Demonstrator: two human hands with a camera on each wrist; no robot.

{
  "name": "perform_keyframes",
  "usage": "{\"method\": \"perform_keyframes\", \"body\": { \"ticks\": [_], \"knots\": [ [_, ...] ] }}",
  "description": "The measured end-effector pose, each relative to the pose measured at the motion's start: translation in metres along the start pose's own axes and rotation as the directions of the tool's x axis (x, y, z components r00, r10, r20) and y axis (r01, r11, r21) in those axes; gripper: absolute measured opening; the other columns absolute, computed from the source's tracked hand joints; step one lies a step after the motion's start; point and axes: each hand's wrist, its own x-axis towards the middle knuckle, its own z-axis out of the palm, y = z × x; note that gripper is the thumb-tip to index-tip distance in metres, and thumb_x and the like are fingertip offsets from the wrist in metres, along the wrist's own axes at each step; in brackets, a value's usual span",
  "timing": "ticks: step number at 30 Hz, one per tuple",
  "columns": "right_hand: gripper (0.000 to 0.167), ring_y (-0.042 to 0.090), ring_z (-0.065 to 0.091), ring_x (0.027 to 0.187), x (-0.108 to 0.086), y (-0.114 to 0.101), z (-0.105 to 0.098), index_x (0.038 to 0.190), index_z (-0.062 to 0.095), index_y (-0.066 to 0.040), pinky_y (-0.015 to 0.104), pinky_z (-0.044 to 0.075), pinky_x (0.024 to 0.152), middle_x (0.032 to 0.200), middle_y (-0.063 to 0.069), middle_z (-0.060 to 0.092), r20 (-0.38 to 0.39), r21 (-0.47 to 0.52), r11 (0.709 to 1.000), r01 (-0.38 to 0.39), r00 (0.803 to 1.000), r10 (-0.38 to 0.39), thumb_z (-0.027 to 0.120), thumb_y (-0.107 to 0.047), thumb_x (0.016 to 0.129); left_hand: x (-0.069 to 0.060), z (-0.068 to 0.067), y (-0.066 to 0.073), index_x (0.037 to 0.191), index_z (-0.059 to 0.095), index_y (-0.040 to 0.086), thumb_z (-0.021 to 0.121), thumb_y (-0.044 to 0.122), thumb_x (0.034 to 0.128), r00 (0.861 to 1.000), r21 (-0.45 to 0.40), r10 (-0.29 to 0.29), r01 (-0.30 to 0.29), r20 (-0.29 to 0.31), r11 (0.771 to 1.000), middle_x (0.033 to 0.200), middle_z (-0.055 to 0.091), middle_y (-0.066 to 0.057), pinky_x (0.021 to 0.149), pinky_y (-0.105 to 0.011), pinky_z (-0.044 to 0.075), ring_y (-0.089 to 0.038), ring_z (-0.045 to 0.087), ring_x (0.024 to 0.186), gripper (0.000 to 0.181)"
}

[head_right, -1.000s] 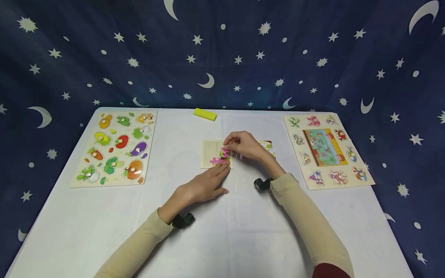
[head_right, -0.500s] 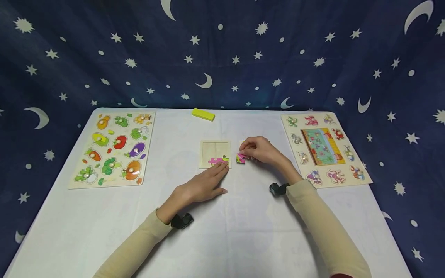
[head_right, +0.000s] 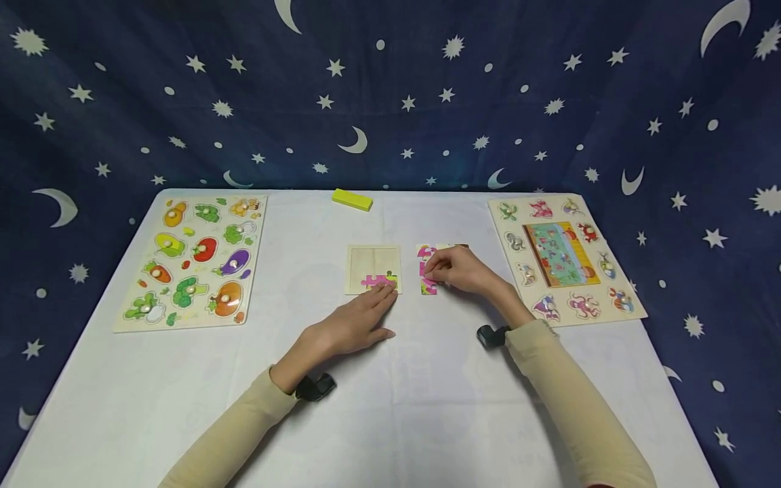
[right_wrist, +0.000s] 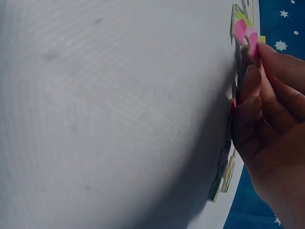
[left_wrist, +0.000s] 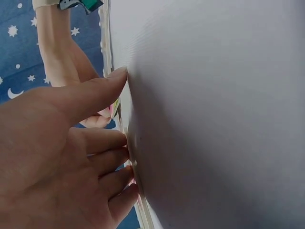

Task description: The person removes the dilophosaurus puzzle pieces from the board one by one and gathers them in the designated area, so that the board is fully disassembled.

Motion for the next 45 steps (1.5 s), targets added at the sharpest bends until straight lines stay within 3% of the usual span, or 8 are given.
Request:
{"method": "perform_keyframes", "body": {
  "ticks": [11, 19, 28, 36, 45],
  "knots": [
    [0.008, 0.018, 0.055, 0.067, 0.002, -0.001, 0.002, 0.097, 0.077, -0.006, 0.025, 0.049, 0.057, 0.084, 0.006, 0.069, -0.014, -0.042, 0.999, 0.013, 1.000, -0.014, 0.070, -0.003, 0.094, 0.002, 0.003, 0.000, 0.161, 0.028, -0.001, 0.059, 0.035, 0.1052, 1.000, 0.034, -0.007, 0.008, -0.013, 0.999, 0.171, 0.021, -0.014, 0.129, -0.041, 0.022, -0.030, 0.019, 0.159, 0.073],
    [0.007, 0.017, 0.057, 0.068, 0.012, -0.017, 0.006, 0.098, 0.077, -0.007, 0.025, 0.047, 0.060, 0.080, 0.006, 0.068, -0.017, -0.046, 0.999, 0.020, 1.000, -0.021, 0.073, -0.011, 0.095, 0.004, 0.001, 0.007, 0.160, 0.030, -0.001, 0.059, 0.036, 0.1048, 1.000, 0.066, 0.004, -0.004, -0.009, 0.998, 0.171, 0.021, -0.014, 0.128, -0.041, 0.023, -0.029, 0.019, 0.159, 0.073],
    [0.012, 0.016, 0.057, 0.067, 0.036, -0.042, 0.024, 0.104, 0.079, -0.008, 0.027, 0.047, 0.062, 0.089, 0.007, 0.076, 0.050, -0.041, 0.996, 0.078, 0.996, -0.076, 0.073, -0.015, 0.096, 0.007, 0.004, 0.012, 0.161, 0.028, 0.000, 0.058, 0.038, 0.1053, 1.000, 0.084, 0.002, -0.004, 0.020, 0.996, 0.172, 0.019, -0.012, 0.129, -0.040, 0.021, -0.028, 0.016, 0.160, 0.074],
    [0.013, 0.016, 0.061, 0.089, 0.053, -0.059, 0.040, 0.104, 0.082, -0.011, 0.031, 0.046, 0.084, 0.104, 0.003, 0.079, 0.123, -0.077, 0.988, 0.134, 0.985, -0.124, 0.073, -0.015, 0.096, 0.006, 0.007, 0.011, 0.161, 0.028, 0.000, 0.057, 0.038, 0.1058, 1.000, 0.089, 0.012, -0.015, 0.027, 0.996, 0.171, 0.021, -0.013, 0.130, -0.037, 0.018, -0.026, 0.016, 0.160, 0.073],
    [0.014, 0.016, 0.055, 0.085, 0.061, -0.068, 0.049, 0.105, 0.080, -0.010, 0.029, 0.044, 0.079, 0.097, 0.001, 0.076, 0.192, -0.118, 0.984, 0.131, 0.976, -0.107, 0.070, -0.013, 0.095, 0.006, 0.006, 0.011, 0.161, 0.027, 0.000, 0.057, 0.039, 0.1056, 0.999, 0.094, 0.002, -0.005, 0.037, 0.996, 0.172, 0.019, -0.012, 0.130, -0.037, 0.018, -0.024, 0.012, 0.161, 0.074]
  ]
}}
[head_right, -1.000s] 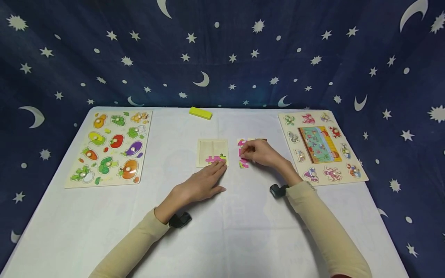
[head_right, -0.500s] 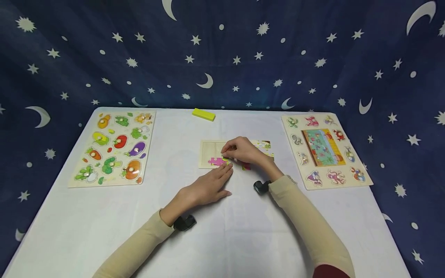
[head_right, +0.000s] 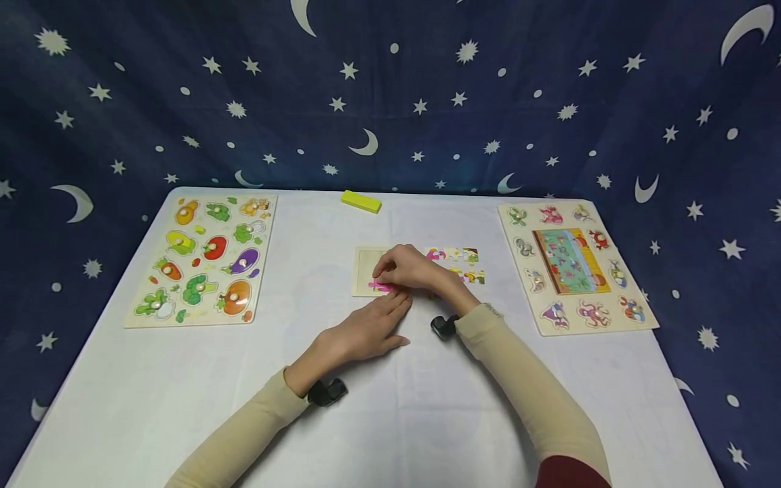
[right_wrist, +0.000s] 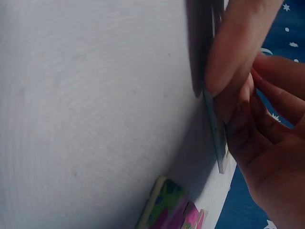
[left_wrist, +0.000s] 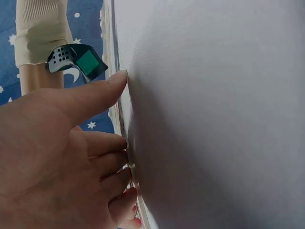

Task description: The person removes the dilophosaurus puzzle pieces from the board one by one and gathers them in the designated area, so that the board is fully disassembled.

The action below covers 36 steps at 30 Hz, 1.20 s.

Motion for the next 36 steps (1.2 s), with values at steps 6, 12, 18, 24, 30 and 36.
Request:
{"method": "perform_keyframes", "body": {
  "ticks": [6, 12, 18, 24, 30, 36],
  "knots": [
    [0.010, 0.016, 0.054, 0.082, 0.001, -0.002, 0.002, 0.101, 0.080, -0.010, 0.029, 0.044, 0.077, 0.091, 0.000, 0.074, 0.001, -0.002, 1.000, -0.011, 1.000, 0.011, 0.072, -0.013, 0.095, 0.000, -0.002, -0.001, 0.161, 0.026, -0.002, 0.057, 0.037, 0.1058, 1.000, -0.026, 0.009, -0.009, 0.004, 1.000, 0.172, 0.018, -0.014, 0.130, -0.038, 0.017, -0.025, 0.012, 0.161, 0.075],
    [0.005, 0.017, 0.054, 0.078, 0.004, -0.001, 0.002, 0.095, 0.078, -0.011, 0.030, 0.044, 0.076, 0.080, 0.000, 0.067, -0.010, 0.024, 0.999, -0.029, 1.000, 0.029, 0.074, -0.014, 0.094, 0.000, -0.001, -0.002, 0.161, 0.024, -0.002, 0.055, 0.038, 0.1066, 1.000, -0.038, 0.020, -0.019, 0.009, 0.999, 0.172, 0.016, -0.015, 0.130, -0.038, 0.017, -0.025, 0.011, 0.161, 0.075],
    [0.005, 0.015, 0.055, 0.071, 0.004, -0.001, 0.002, 0.093, 0.075, -0.010, 0.028, 0.046, 0.072, 0.075, 0.000, 0.065, -0.008, 0.073, 0.997, -0.034, 0.999, 0.035, 0.074, -0.014, 0.094, 0.000, -0.002, -0.002, 0.162, 0.024, -0.001, 0.054, 0.038, 0.1070, 1.000, -0.038, 0.014, -0.014, 0.013, 0.999, 0.172, 0.016, -0.014, 0.130, -0.038, 0.016, -0.025, 0.011, 0.161, 0.074],
    [0.005, 0.016, 0.054, 0.072, 0.001, 0.002, -0.002, 0.096, 0.075, -0.010, 0.029, 0.045, 0.070, 0.084, 0.002, 0.069, -0.053, 0.119, 0.993, -0.021, 0.998, 0.027, 0.073, -0.014, 0.094, -0.001, -0.002, -0.003, 0.163, 0.023, 0.001, 0.054, 0.040, 0.1069, 1.000, -0.062, 0.000, 0.001, 0.024, 0.998, 0.172, 0.018, -0.012, 0.130, -0.038, 0.015, -0.025, 0.011, 0.161, 0.074],
    [0.008, 0.017, 0.056, 0.076, -0.012, 0.009, -0.011, 0.100, 0.076, -0.008, 0.031, 0.047, 0.073, 0.090, 0.003, 0.073, -0.102, 0.134, 0.991, -0.018, 0.994, 0.032, 0.072, -0.012, 0.094, 0.000, -0.001, -0.003, 0.163, 0.022, 0.002, 0.055, 0.040, 0.1065, 1.000, -0.069, 0.004, -0.002, 0.018, 0.998, 0.173, 0.014, -0.010, 0.130, -0.039, 0.016, -0.025, 0.009, 0.161, 0.075],
    [0.011, 0.022, 0.058, 0.070, -0.032, 0.019, -0.022, 0.103, 0.076, -0.006, 0.029, 0.048, 0.064, 0.086, 0.005, 0.071, -0.122, 0.149, 0.987, -0.055, 0.990, 0.074, 0.069, -0.010, 0.095, -0.001, -0.001, -0.003, 0.163, 0.022, 0.002, 0.055, 0.038, 0.1065, 1.000, -0.086, 0.012, -0.011, 0.013, 0.996, 0.173, 0.012, -0.011, 0.130, -0.040, 0.016, -0.026, 0.009, 0.161, 0.075]
  ]
}}
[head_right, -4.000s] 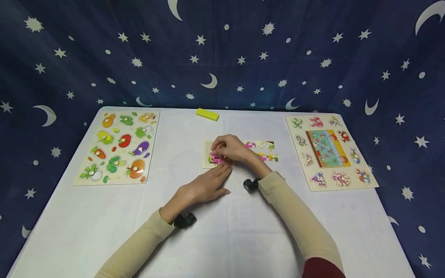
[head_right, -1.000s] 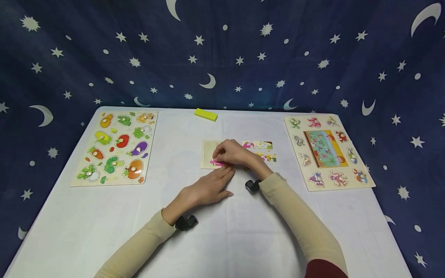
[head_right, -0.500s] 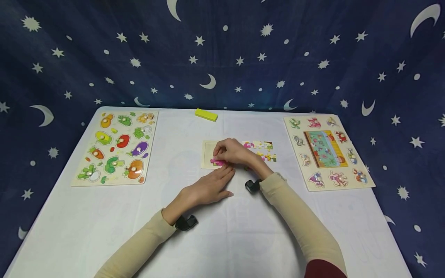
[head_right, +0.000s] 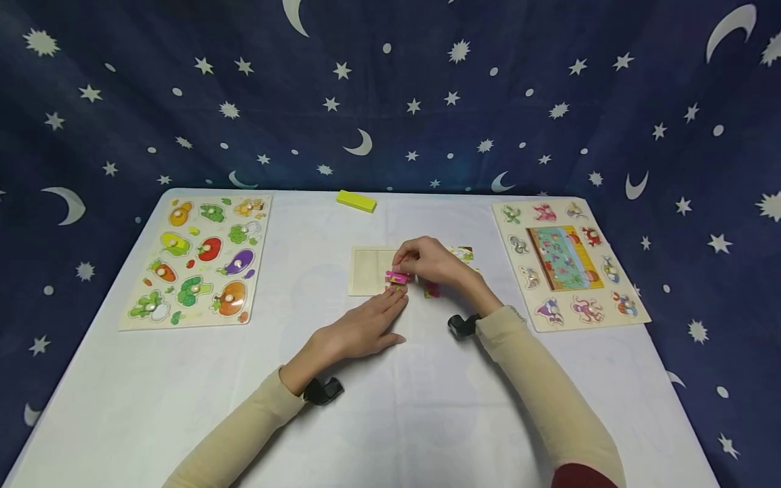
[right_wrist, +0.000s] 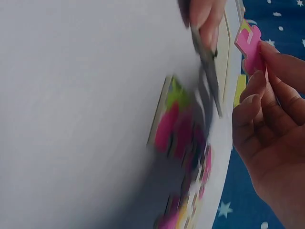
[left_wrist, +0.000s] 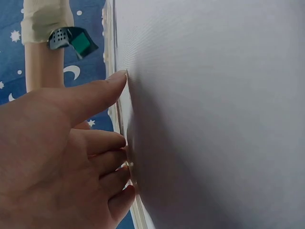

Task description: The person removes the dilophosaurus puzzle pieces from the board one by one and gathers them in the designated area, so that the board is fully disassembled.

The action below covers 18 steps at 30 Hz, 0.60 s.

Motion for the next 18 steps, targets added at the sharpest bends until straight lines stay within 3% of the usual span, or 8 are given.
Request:
{"method": "perform_keyframes", "body": {
  "ticks": [11, 18],
  "knots": [
    [0.010, 0.018, 0.054, 0.067, -0.036, 0.027, -0.021, 0.101, 0.076, -0.004, 0.026, 0.046, 0.059, 0.082, 0.006, 0.065, -0.052, 0.004, 0.999, -0.050, 0.997, 0.050, 0.070, -0.011, 0.097, 0.001, 0.002, -0.003, 0.164, 0.021, 0.003, 0.054, 0.038, 0.1071, 1.000, -0.027, 0.002, -0.002, 0.001, 1.000, 0.174, 0.009, -0.009, 0.130, -0.041, 0.015, -0.025, 0.008, 0.161, 0.074],
    [0.015, 0.014, 0.052, 0.072, -0.055, 0.046, -0.035, 0.103, 0.077, -0.003, 0.026, 0.044, 0.062, 0.092, 0.007, 0.071, -0.068, -0.043, 0.996, -0.082, 0.995, 0.078, 0.072, -0.016, 0.097, 0.000, 0.001, -0.005, 0.164, 0.021, 0.003, 0.054, 0.037, 0.1073, 1.000, -0.045, 0.014, -0.014, -0.001, 0.999, 0.174, 0.009, -0.009, 0.130, -0.041, 0.015, -0.026, 0.009, 0.161, 0.074]
  ]
}}
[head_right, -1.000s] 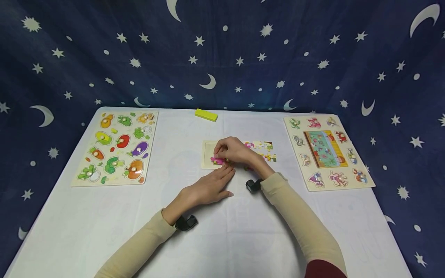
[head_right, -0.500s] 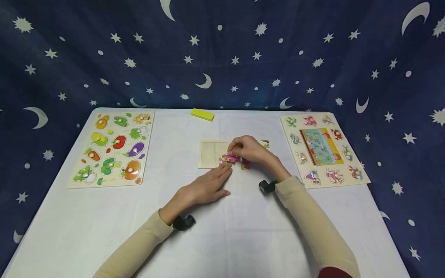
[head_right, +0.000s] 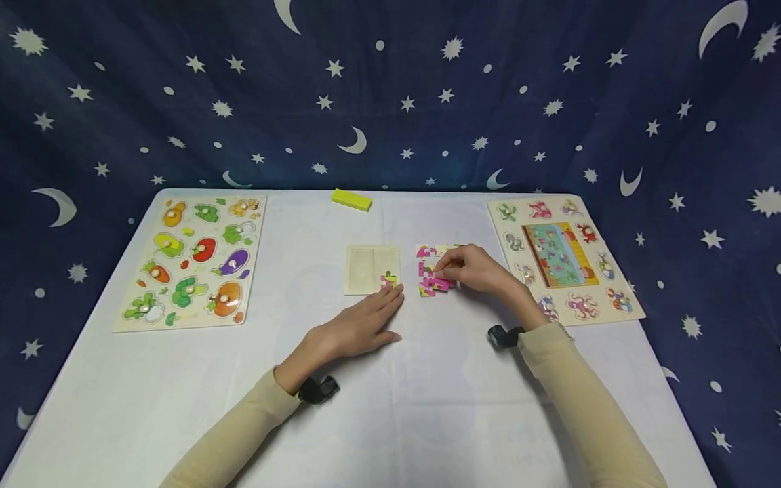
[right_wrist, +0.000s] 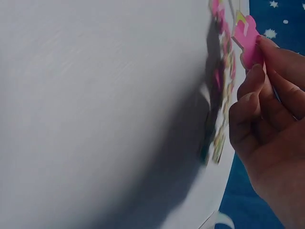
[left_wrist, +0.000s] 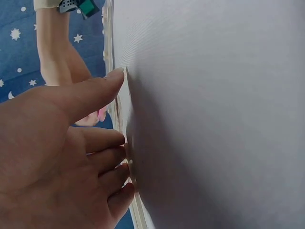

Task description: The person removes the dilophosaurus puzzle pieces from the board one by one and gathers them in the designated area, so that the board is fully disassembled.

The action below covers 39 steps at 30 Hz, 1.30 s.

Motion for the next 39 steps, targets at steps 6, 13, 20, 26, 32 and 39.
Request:
{"method": "perform_keyframes", "body": {
  "ticks": [6, 13, 20, 26, 32, 39],
  "knots": [
    [0.013, 0.017, 0.051, 0.074, -0.002, 0.005, -0.002, 0.103, 0.078, -0.003, 0.026, 0.044, 0.062, 0.095, 0.008, 0.073, 0.017, -0.023, 0.999, -0.024, 1.000, 0.024, 0.071, -0.012, 0.097, -0.005, -0.003, -0.002, 0.163, 0.020, 0.002, 0.055, 0.036, 0.1071, 1.000, -0.022, -0.007, 0.007, -0.003, 1.000, 0.174, 0.009, -0.010, 0.130, -0.042, 0.014, -0.026, 0.007, 0.161, 0.074],
    [0.009, 0.018, 0.053, 0.077, -0.003, 0.005, 0.001, 0.099, 0.080, -0.005, 0.025, 0.045, 0.065, 0.096, 0.007, 0.075, 0.000, -0.068, 0.998, -0.004, 1.000, 0.004, 0.072, -0.007, 0.095, -0.008, -0.003, -0.004, 0.163, 0.021, 0.001, 0.055, 0.035, 0.1070, 1.000, -0.029, 0.003, -0.003, -0.013, 1.000, 0.174, 0.010, -0.011, 0.130, -0.043, 0.015, -0.027, 0.008, 0.161, 0.074],
    [0.007, 0.018, 0.054, 0.076, -0.002, 0.007, 0.005, 0.098, 0.079, -0.007, 0.024, 0.046, 0.063, 0.090, 0.005, 0.073, -0.036, -0.096, 0.995, 0.007, 0.999, -0.011, 0.075, -0.009, 0.093, -0.007, -0.002, -0.004, 0.163, 0.022, 0.002, 0.055, 0.035, 0.1070, 1.000, -0.020, 0.004, -0.004, -0.024, 1.000, 0.174, 0.012, -0.010, 0.130, -0.043, 0.015, -0.027, 0.009, 0.161, 0.073],
    [0.008, 0.017, 0.053, 0.073, 0.000, 0.002, 0.008, 0.099, 0.079, -0.008, 0.025, 0.044, 0.062, 0.083, 0.004, 0.070, -0.066, -0.100, 0.995, 0.026, 0.997, -0.033, 0.075, -0.012, 0.094, -0.006, -0.002, -0.005, 0.163, 0.023, 0.002, 0.055, 0.036, 0.1068, 1.000, -0.011, 0.009, -0.010, -0.030, 1.000, 0.173, 0.014, -0.010, 0.130, -0.042, 0.017, -0.028, 0.011, 0.161, 0.073],
    [0.008, 0.016, 0.054, 0.069, 0.009, -0.008, 0.014, 0.100, 0.079, -0.008, 0.025, 0.045, 0.061, 0.084, 0.005, 0.071, -0.052, -0.074, 0.995, 0.063, 0.996, -0.067, 0.075, -0.012, 0.094, -0.011, -0.014, -0.014, 0.163, 0.024, 0.003, 0.056, 0.038, 0.1061, 0.998, -0.021, -0.024, 0.023, -0.055, 1.000, 0.173, 0.015, -0.010, 0.129, -0.044, 0.019, -0.026, 0.011, 0.161, 0.074],
    [0.009, 0.016, 0.057, 0.070, 0.024, -0.026, 0.026, 0.100, 0.079, -0.009, 0.025, 0.047, 0.062, 0.085, 0.006, 0.073, -0.008, -0.053, 0.995, 0.079, 0.997, -0.080, 0.073, -0.009, 0.094, -0.023, -0.029, -0.037, 0.163, 0.024, 0.003, 0.058, 0.038, 0.1055, 0.993, -0.028, -0.112, 0.111, -0.045, 0.993, 0.173, 0.014, -0.009, 0.129, -0.046, 0.019, -0.027, 0.010, 0.161, 0.075]
  ]
}}
